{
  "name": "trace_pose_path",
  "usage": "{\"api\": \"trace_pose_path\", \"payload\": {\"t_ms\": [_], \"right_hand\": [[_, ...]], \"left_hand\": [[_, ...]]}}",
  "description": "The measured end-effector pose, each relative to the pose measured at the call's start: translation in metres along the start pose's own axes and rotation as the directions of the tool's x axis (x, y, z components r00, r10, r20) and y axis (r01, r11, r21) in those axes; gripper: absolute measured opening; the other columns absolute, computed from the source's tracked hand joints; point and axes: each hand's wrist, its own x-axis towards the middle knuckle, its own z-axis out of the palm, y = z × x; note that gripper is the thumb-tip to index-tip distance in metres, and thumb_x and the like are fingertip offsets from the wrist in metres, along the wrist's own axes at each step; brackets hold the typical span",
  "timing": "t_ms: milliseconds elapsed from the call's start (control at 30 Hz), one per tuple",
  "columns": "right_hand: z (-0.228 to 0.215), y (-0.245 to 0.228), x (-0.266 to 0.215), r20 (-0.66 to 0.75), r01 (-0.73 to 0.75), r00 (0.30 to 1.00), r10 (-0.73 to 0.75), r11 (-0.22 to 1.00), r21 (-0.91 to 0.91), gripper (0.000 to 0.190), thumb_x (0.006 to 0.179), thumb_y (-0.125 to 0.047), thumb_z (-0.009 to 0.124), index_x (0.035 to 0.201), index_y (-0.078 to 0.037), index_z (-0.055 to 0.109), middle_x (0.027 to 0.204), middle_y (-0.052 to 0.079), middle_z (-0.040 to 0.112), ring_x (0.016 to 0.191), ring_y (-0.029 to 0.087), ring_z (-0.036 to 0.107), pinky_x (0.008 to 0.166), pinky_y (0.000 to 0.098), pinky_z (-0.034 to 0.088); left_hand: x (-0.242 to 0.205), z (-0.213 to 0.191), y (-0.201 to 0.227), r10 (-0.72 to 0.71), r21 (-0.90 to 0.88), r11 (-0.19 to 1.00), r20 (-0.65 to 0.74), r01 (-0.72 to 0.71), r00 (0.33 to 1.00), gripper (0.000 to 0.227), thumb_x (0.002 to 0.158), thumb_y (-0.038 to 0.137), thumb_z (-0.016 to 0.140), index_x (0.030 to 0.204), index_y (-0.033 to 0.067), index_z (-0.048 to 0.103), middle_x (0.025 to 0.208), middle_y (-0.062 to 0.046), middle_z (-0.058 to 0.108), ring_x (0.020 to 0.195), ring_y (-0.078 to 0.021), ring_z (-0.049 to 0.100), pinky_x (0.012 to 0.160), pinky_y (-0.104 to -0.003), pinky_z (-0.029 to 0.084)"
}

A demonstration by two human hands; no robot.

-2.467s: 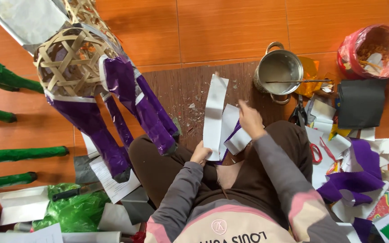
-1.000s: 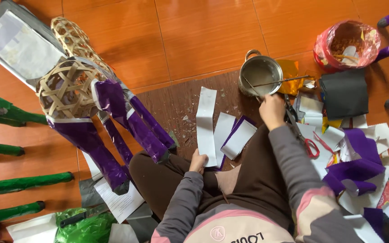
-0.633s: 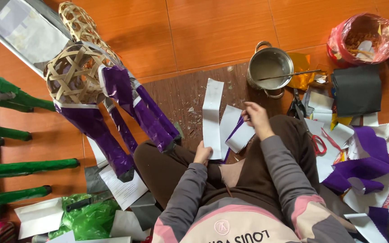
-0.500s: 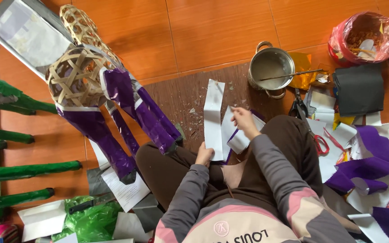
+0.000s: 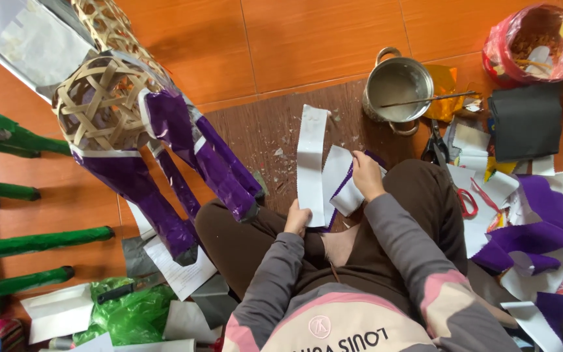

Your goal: Cutting paper strips and gluing them onto a bamboo horse frame to create paper decorations.

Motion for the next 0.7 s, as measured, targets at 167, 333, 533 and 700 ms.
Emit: {"api": "trace_pose_path", "payload": {"t_ms": [167,333,533,700], "right_hand": [[-0.045,-0.054,-0.046,0.107,0.048,0.993,-0.048,0.999,0.002,0.023,0.101,-0.017,0.056,0.116,-0.008,0.071,0.104,0.022,0.072,0.096,0.043,0.068,0.080,0.0503,0.055],[-0.015,-0.016,-0.029,0.138,0.090,0.989,-0.057,0.965,-0.248,0.024,0.100,-0.011,0.052,0.118,-0.011,0.067,0.100,0.018,0.069,0.089,0.043,0.067,0.076,0.0539,0.053],[0.002,-0.038,0.033,-0.043,0.086,0.995,-0.094,0.983,-0.161,0.024,0.101,-0.013,0.054,0.121,-0.008,0.065,0.101,0.021,0.066,0.086,0.046,0.065,0.073,0.0555,0.052],[0.019,-0.028,0.039,0.006,0.097,0.995,-0.099,0.966,-0.241,0.023,0.099,-0.014,0.058,0.120,-0.008,0.067,0.102,0.019,0.065,0.089,0.043,0.066,0.075,0.0536,0.052]], "left_hand": [[0.001,-0.003,-0.004,0.003,-0.011,1.000,-0.001,-0.003,1.000,0.047,0.075,-0.009,0.052,0.121,-0.0055,0.059,0.107,-0.015,0.069,0.095,-0.0272,0.064,0.083,-0.034,0.052],[0.002,-0.004,-0.005,0.094,0.115,0.989,-0.029,-0.090,0.995,0.047,0.073,-0.008,0.052,0.119,-0.0068,0.060,0.106,-0.015,0.071,0.095,-0.0260,0.065,0.085,-0.032,0.053],[-0.001,-0.004,-0.004,0.057,0.120,0.992,-0.047,-0.051,0.997,0.046,0.075,-0.007,0.053,0.120,-0.0056,0.060,0.106,-0.015,0.070,0.096,-0.0256,0.065,0.085,-0.032,0.052],[-0.006,-0.003,0.006,0.001,0.122,0.993,-0.041,0.004,0.999,0.046,0.077,-0.006,0.054,0.123,-0.0049,0.058,0.109,-0.016,0.069,0.099,-0.0268,0.064,0.087,-0.033,0.051]]}}
